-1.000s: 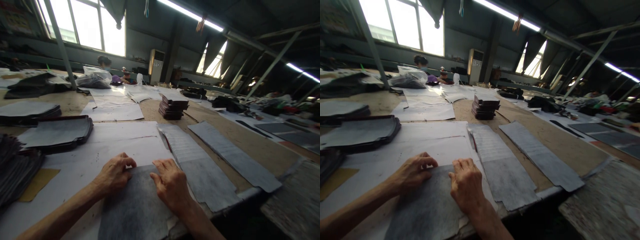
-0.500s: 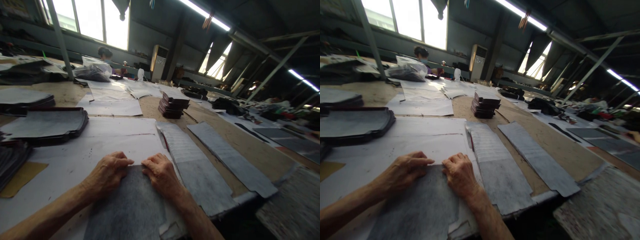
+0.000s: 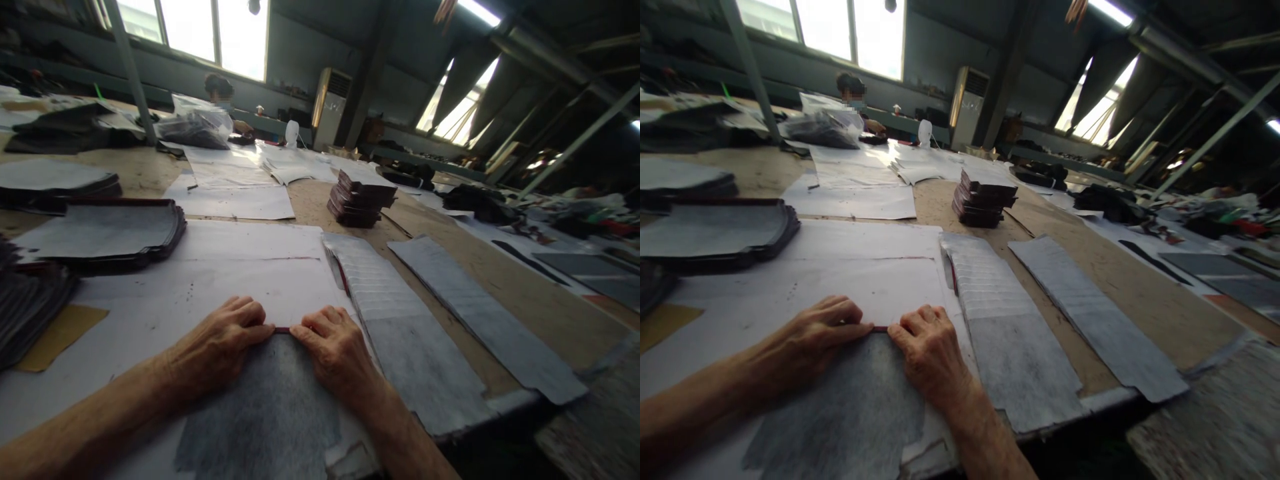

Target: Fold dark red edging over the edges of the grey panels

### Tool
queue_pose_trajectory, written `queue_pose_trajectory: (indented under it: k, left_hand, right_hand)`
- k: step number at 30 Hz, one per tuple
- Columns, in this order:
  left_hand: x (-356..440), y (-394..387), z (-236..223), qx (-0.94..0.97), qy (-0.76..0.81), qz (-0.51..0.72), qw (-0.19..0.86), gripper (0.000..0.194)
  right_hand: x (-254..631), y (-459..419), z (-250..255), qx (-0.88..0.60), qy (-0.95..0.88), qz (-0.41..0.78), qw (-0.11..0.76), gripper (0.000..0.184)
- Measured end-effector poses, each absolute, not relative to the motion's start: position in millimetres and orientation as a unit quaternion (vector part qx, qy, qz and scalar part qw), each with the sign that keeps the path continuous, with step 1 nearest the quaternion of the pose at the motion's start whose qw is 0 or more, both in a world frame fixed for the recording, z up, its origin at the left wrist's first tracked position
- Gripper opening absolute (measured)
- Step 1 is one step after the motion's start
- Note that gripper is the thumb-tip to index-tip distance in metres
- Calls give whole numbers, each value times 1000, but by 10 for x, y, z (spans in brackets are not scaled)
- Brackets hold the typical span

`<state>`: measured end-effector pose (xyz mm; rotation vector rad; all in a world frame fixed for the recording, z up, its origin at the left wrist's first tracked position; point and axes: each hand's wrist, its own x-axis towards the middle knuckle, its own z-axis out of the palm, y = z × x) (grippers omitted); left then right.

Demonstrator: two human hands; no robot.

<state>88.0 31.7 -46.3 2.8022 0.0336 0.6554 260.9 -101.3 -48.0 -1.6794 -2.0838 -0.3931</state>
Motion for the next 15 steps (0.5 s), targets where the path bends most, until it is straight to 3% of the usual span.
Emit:
queue_pose_trajectory:
  k: [15]
  left_hand:
    - [871, 327, -447, 980, -20, 172, 95, 34]
  right_hand:
    - [2583, -1017, -429, -579, -786, -103, 193, 31]
